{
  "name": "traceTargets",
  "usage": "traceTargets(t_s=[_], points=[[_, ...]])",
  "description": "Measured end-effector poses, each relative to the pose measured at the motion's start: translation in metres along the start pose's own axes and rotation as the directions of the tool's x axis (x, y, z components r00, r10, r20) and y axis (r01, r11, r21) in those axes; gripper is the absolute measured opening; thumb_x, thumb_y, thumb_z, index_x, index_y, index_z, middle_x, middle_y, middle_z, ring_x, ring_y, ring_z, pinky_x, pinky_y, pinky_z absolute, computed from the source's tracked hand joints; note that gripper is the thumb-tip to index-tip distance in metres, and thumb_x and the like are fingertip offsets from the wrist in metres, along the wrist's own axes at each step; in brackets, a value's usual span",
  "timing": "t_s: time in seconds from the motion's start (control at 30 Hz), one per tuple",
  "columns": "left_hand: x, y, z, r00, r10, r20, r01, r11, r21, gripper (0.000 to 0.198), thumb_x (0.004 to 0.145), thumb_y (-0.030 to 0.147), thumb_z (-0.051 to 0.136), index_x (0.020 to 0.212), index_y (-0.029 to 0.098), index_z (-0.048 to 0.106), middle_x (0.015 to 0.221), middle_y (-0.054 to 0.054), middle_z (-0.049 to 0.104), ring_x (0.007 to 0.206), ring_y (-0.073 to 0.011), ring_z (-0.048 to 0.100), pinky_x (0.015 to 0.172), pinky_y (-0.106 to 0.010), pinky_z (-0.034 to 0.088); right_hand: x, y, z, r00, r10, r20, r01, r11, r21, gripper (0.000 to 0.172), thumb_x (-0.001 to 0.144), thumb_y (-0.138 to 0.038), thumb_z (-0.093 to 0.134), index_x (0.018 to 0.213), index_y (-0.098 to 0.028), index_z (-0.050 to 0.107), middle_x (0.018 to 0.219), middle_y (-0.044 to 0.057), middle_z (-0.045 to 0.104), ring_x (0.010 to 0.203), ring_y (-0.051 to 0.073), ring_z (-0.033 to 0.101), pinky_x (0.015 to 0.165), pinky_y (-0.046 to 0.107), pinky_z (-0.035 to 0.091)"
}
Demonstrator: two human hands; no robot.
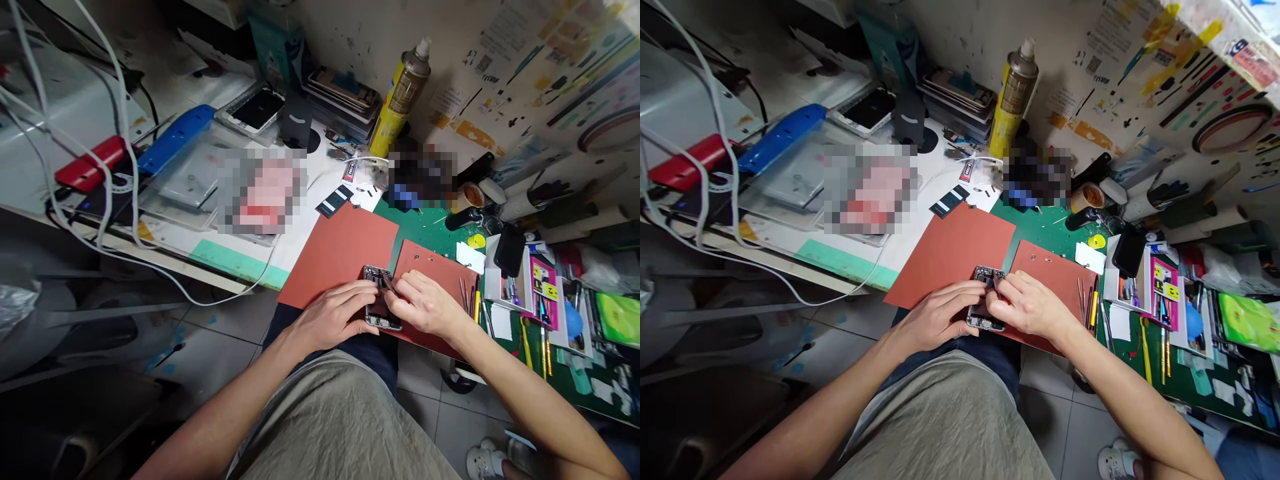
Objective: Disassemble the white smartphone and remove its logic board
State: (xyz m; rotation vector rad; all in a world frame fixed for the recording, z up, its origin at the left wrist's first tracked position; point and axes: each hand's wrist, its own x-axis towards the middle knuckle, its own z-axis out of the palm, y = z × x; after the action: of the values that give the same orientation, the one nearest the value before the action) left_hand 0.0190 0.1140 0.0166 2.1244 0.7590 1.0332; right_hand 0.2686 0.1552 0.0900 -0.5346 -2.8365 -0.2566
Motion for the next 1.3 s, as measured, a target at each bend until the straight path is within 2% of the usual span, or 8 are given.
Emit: traceTargets(t_s=[0.13,0.37,0.53,0.8,1.07,1.3], points=[[-0.001,-0.001,0.001,1.000,0.022,-0.012,-0.022,1.000,0.008,0.046,0.102,0.054,0.067,0.129,0.018,0.064,0.135,-0.013,0.074,0.137,-0.0293,0.067,0.116,-0.049,0.059,0.000,-0.003,-0.002,1.000,-0.005,0.007,0.006,1.000,-0.002,0.018,0.105,-0.005,0.052,0.099,-0.018,0.062,0.083,0.004,0.061,0.077,0.018,0.048,0.070,0.032,0.038],[-0.002,-0.003,0.001,1.000,0.026,-0.011,-0.026,0.999,0.036,0.051,0.100,0.055,0.069,0.133,0.018,0.064,0.137,-0.014,0.074,0.137,-0.0293,0.067,0.115,-0.049,0.059,0.002,-0.006,0.001,0.999,-0.035,-0.033,0.031,0.994,-0.106,0.017,0.100,-0.004,0.060,0.096,-0.020,0.060,0.072,-0.003,0.051,0.071,0.016,0.043,0.067,0.033,0.033],[-0.001,-0.004,0.000,0.999,0.030,-0.027,-0.030,0.999,0.025,0.051,0.099,0.057,0.069,0.133,0.019,0.064,0.137,-0.013,0.074,0.136,-0.0286,0.068,0.111,-0.048,0.062,-0.002,-0.005,0.006,0.995,-0.065,-0.073,0.056,0.992,-0.114,0.016,0.098,-0.005,0.065,0.092,-0.020,0.060,0.068,-0.004,0.049,0.067,0.015,0.040,0.064,0.033,0.030],[-0.003,-0.005,0.000,0.998,0.046,-0.031,-0.045,0.998,0.051,0.054,0.098,0.057,0.071,0.134,0.018,0.063,0.135,-0.012,0.075,0.136,-0.0283,0.068,0.113,-0.048,0.061,0.004,-0.004,0.000,0.995,-0.091,-0.028,0.088,0.990,-0.107,0.008,0.099,-0.009,0.066,0.097,-0.017,0.065,0.072,-0.001,0.055,0.068,0.016,0.044,0.066,0.033,0.035],[-0.003,-0.005,0.001,0.998,0.061,-0.028,-0.059,0.996,0.063,0.053,0.099,0.053,0.071,0.136,0.015,0.064,0.135,-0.015,0.075,0.137,-0.0292,0.067,0.115,-0.047,0.060,0.006,-0.003,0.001,0.996,-0.081,-0.031,0.079,0.995,-0.059,0.018,0.097,-0.004,0.063,0.090,-0.021,0.061,0.071,-0.002,0.052,0.069,0.016,0.041,0.066,0.032,0.033],[-0.002,-0.003,-0.001,0.997,0.072,-0.039,-0.069,0.995,0.077,0.048,0.101,0.052,0.069,0.130,0.014,0.067,0.133,-0.016,0.076,0.136,-0.0287,0.068,0.114,-0.047,0.060,0.012,-0.003,-0.005,0.997,-0.063,0.033,0.063,0.998,0.001,0.021,0.097,-0.004,0.062,0.090,-0.023,0.058,0.074,-0.002,0.052,0.071,0.016,0.041,0.068,0.032,0.034]])
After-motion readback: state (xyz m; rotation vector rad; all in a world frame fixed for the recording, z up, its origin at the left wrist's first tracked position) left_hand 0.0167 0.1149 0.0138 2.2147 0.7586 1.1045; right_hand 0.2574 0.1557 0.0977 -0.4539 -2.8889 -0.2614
